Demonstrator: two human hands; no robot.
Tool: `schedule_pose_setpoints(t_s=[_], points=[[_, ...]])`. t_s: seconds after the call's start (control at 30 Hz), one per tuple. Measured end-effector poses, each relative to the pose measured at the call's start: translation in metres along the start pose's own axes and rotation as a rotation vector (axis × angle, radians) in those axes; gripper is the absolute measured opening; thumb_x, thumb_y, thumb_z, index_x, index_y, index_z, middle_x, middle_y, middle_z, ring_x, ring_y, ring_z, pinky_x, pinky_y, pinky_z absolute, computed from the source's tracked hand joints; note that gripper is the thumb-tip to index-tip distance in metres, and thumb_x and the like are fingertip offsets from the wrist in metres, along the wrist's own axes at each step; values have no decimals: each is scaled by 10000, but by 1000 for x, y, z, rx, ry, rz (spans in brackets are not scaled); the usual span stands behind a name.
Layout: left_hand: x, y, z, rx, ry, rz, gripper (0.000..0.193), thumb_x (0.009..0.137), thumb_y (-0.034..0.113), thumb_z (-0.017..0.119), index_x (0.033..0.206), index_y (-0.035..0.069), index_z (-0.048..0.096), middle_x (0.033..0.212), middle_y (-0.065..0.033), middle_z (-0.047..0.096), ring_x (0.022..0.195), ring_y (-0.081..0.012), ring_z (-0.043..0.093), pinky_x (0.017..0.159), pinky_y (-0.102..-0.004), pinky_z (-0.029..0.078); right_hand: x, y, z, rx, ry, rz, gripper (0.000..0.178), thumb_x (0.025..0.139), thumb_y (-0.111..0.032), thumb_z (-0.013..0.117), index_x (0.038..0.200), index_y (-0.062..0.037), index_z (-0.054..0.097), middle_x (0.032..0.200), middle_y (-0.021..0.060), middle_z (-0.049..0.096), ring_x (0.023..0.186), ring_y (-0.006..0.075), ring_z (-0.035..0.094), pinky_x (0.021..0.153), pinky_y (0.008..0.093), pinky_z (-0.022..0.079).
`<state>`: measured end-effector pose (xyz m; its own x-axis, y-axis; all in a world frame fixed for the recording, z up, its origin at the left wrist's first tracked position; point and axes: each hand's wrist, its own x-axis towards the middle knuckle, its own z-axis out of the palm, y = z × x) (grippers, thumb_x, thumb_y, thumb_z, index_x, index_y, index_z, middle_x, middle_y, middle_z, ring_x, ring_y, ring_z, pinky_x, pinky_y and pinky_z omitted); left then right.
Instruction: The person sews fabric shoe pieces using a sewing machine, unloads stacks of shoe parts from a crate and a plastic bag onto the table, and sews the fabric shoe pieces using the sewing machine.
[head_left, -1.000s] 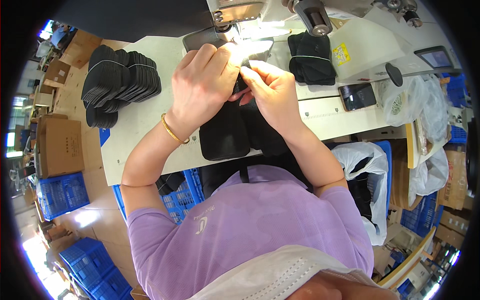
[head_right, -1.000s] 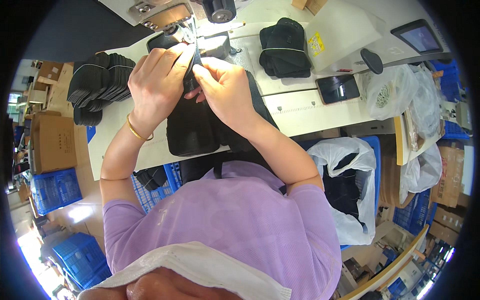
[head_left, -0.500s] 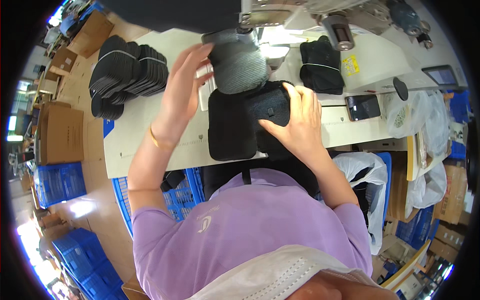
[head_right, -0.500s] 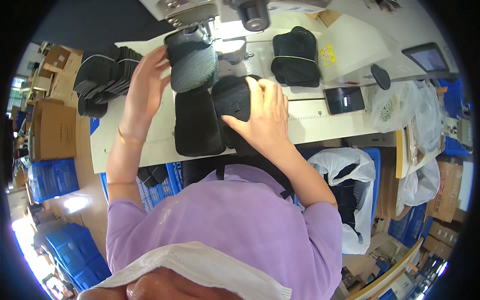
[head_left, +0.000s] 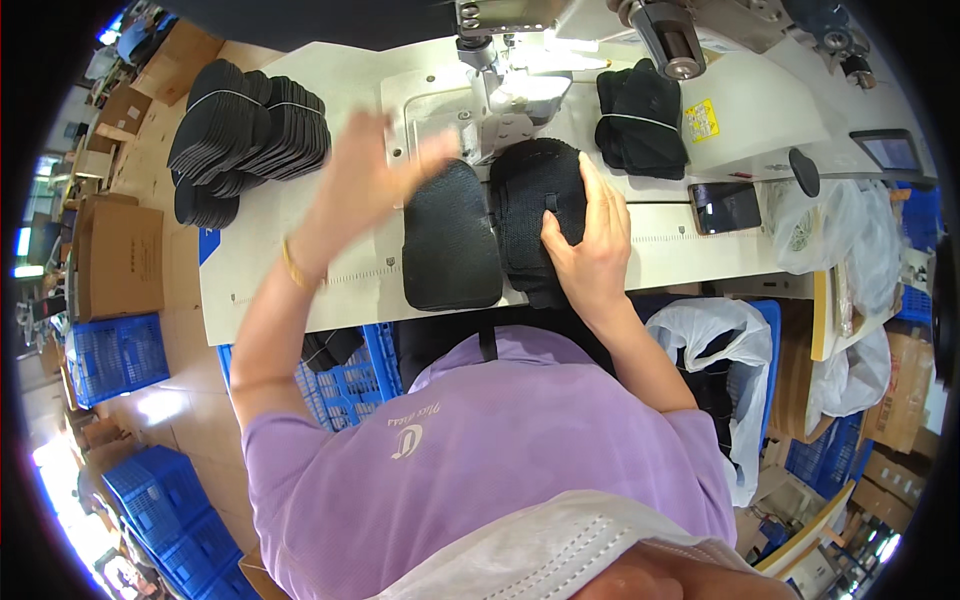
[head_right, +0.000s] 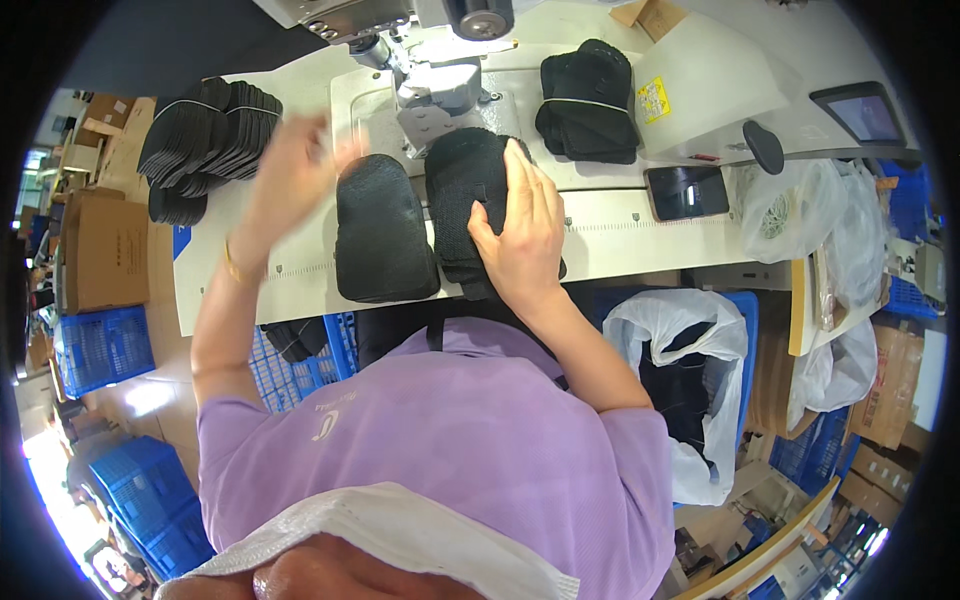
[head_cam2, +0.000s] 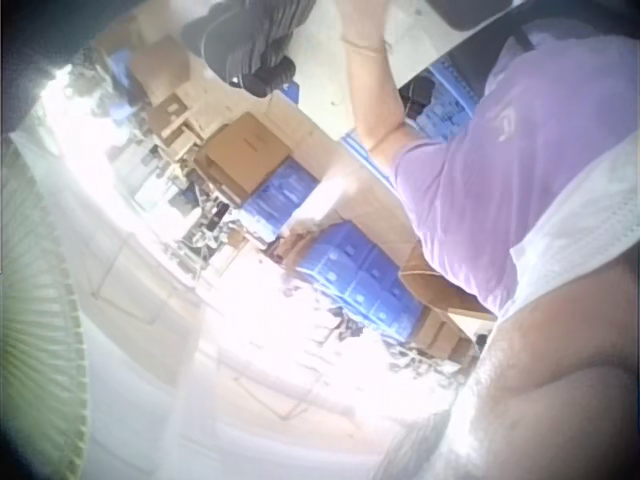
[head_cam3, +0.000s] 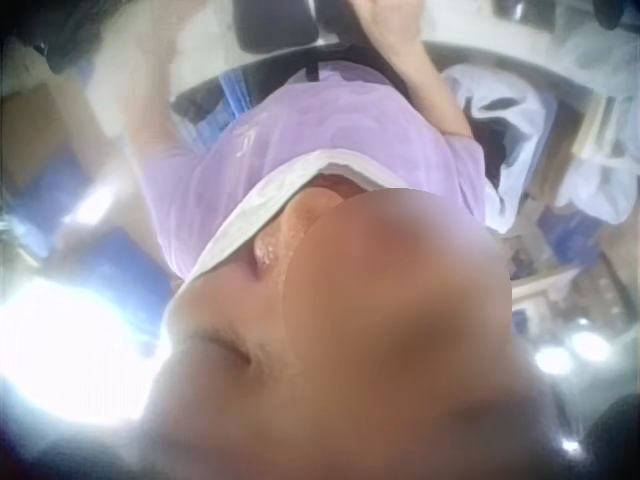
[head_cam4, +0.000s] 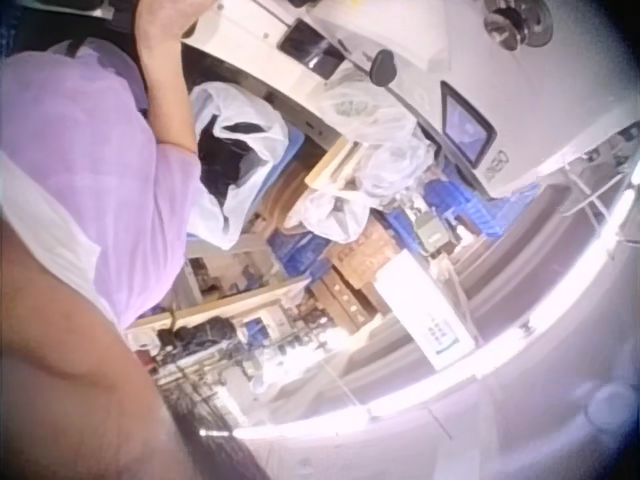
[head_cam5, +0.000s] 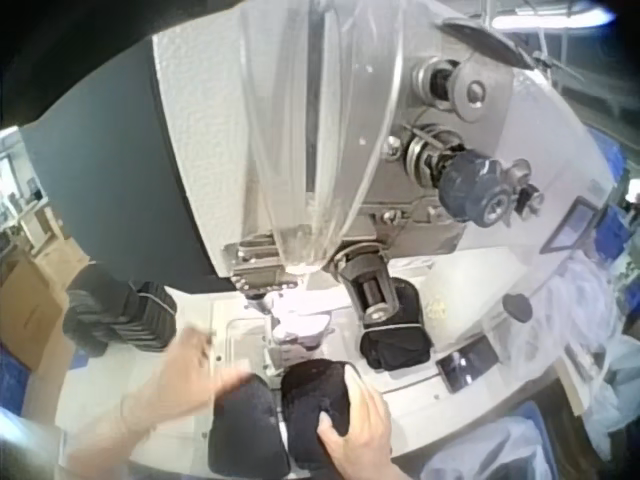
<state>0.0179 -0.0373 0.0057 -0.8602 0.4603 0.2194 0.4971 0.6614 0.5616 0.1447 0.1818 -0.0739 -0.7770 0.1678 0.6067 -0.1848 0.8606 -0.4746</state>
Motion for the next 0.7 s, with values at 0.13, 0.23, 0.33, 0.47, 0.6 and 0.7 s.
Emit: schedule_pose_setpoints(t_s=[0.13, 0.23, 0.33, 0.47, 0.6, 0.7], points=[[-63, 6, 30, 55, 86, 110, 682, 714, 407, 803, 1226, 13, 585, 1221, -191, 539, 1147, -371, 502, 1023, -433, 389, -3, 0, 0, -54, 11, 15, 637, 709, -124, 754, 1283, 24, 521, 1346, 195, 518, 1172, 345, 511, 989, 428, 393], [-63, 29, 25, 422, 273, 363, 716, 680, 313, 829, 1268, 16, 547, 1241, -173, 548, 1149, -333, 532, 1048, -409, 365, -5, -1, 0, -148, 73, -86, 569, 721, -145, 753, 1242, -7, 573, 1387, 224, 485, 1218, 349, 484, 999, 446, 380], [-65, 19, 34, 296, 153, 325, 713, 685, 305, 811, 1286, 42, 534, 1216, -138, 567, 1156, -275, 536, 1074, -401, 327, -4, -5, -4, -208, 167, -235, 484, 734, -100, 735, 1194, -20, 607, 1346, 207, 528, 1194, 318, 515, 1004, 453, 371], [-65, 11, 46, 108, 152, 277, 695, 716, 240, 816, 1305, 48, 501, 1127, -113, 588, 999, -285, 564, 911, -379, 429, -10, 1, -5, -135, 120, -215, 423, 737, -49, 726, 1148, -43, 624, 1110, 91, 643, 1087, 248, 572, 1016, 433, 350], [-49, 19, 23, -850, 122, -250, 453, 809, 36, 742, 1220, -17, 558, 1078, -116, 686, 913, -193, 685, 763, -274, 557, 22, 3, -24, 447, 487, 77, 239, 904, 5, 622, 1140, 15, 585, 1008, 88, 620, 909, 183, 610, 817, 323, 515], [-41, 29, -5, -1594, -47, -534, 232, 832, -32, 693, 1063, -13, 674, 973, -105, 711, 881, -168, 686, 769, -259, 561, 46, -22, -50, 712, 149, 126, 273, 900, 29, 611, 1169, -13, 589, 1035, 61, 621, 902, 110, 603, 796, 249, 497]])
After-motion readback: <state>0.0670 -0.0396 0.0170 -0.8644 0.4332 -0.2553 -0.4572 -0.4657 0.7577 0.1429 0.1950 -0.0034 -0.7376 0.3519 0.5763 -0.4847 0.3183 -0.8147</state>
